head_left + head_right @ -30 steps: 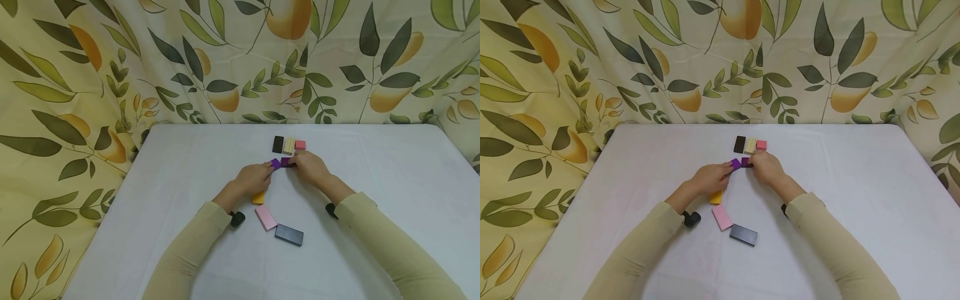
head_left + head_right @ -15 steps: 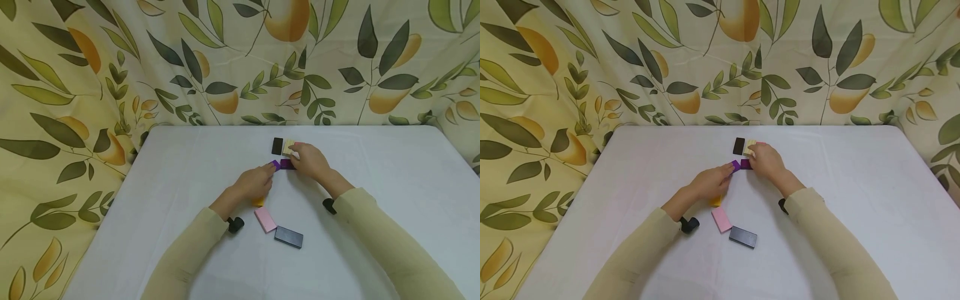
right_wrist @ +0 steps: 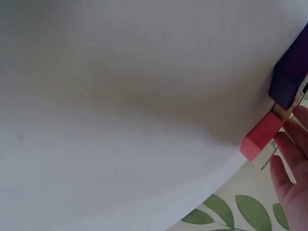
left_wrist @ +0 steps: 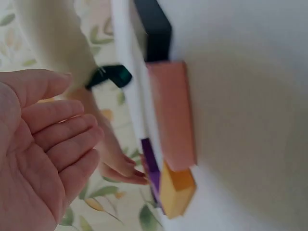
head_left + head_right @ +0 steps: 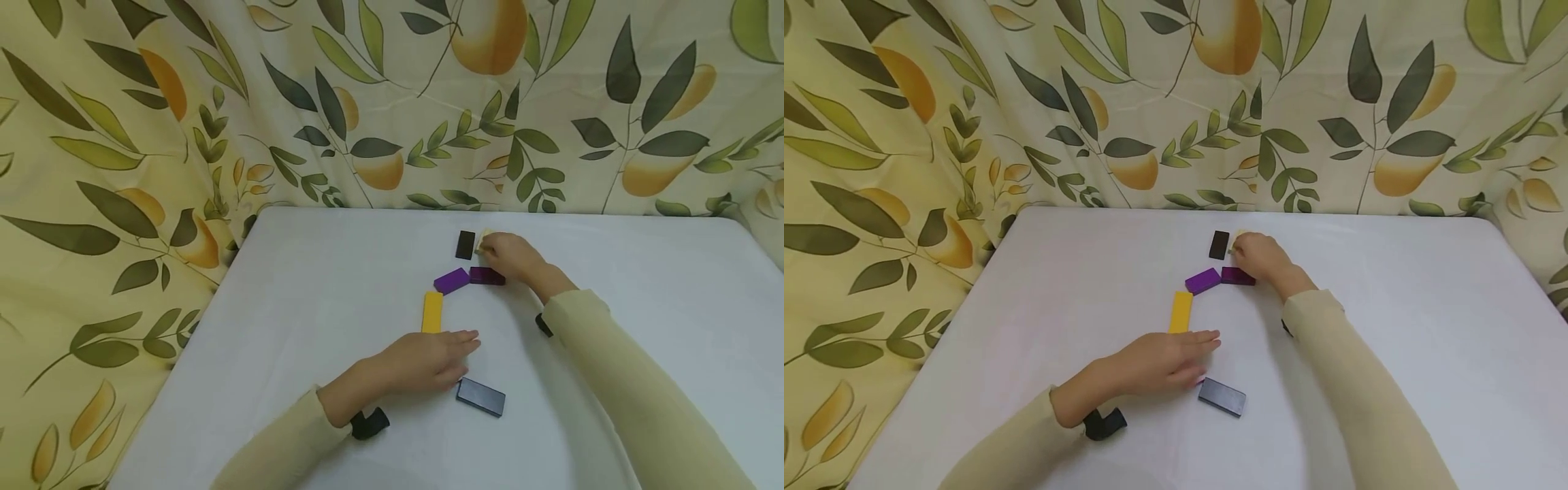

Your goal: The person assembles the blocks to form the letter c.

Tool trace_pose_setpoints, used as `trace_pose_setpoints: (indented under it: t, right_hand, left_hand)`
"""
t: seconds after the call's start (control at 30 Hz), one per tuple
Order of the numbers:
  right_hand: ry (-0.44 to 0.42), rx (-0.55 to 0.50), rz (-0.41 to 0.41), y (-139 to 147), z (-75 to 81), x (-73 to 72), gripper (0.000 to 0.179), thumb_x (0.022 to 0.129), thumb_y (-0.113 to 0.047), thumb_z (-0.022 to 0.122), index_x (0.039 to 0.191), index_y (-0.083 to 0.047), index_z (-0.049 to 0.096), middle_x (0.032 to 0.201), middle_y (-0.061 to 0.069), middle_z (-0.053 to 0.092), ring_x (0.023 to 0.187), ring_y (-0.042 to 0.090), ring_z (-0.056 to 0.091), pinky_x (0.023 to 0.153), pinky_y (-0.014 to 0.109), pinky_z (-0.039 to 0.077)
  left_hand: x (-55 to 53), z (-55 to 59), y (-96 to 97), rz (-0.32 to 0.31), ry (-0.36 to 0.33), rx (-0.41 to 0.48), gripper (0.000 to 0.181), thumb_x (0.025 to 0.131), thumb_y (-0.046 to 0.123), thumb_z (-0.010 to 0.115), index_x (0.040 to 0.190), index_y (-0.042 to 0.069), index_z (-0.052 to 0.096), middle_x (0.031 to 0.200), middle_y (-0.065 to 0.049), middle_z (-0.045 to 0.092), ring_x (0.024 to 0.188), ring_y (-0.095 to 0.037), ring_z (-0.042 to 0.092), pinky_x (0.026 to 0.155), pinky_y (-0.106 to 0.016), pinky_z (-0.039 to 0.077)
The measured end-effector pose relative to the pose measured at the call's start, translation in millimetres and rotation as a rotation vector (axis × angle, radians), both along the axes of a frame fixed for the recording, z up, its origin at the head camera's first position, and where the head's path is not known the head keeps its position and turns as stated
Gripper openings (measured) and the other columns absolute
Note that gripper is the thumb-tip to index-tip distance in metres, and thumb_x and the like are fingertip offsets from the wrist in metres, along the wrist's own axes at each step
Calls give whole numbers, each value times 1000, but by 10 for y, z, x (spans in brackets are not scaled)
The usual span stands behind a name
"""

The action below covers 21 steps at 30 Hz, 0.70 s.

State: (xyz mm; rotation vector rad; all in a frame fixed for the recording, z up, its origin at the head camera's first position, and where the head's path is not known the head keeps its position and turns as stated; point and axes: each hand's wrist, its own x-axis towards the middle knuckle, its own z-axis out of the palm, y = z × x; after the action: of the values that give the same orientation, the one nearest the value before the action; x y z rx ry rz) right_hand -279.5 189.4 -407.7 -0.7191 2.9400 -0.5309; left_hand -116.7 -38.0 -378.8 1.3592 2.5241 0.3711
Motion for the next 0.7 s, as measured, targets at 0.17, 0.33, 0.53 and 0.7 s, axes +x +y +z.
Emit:
trace_pose_setpoints:
  t: [0.17,0.33,0.53,0.7]
  right_hand:
    - [-13,13,21,51,35,-106,33,90,-5,38,108,12,60,108,24,59,107,40,51,96,49,35]
    - [-22,40,8,62,61,-174,35,91,-5,34,108,12,60,111,26,58,110,42,48,98,50,32]
    - [-105,53,-72,171,101,-258,34,93,-10,40,110,12,59,110,27,56,102,40,50,94,52,35]
    - [-124,79,-151,364,92,-305,36,95,-17,40,107,12,59,106,28,55,99,43,50,90,55,36]
  left_hand:
    - [210,56,-14,-103,-25,-60,47,98,34,42,141,15,39,145,6,32,130,3,22,97,-15,31]
    - [366,51,34,-219,-15,-138,48,98,36,40,141,16,38,146,7,30,131,3,20,100,-13,22]
    - [423,32,64,-245,8,-169,49,98,37,40,142,17,36,146,9,29,130,4,20,99,-11,21]
    - [435,-2,53,-236,7,-187,49,98,38,40,142,17,37,145,10,31,129,4,24,99,-12,24]
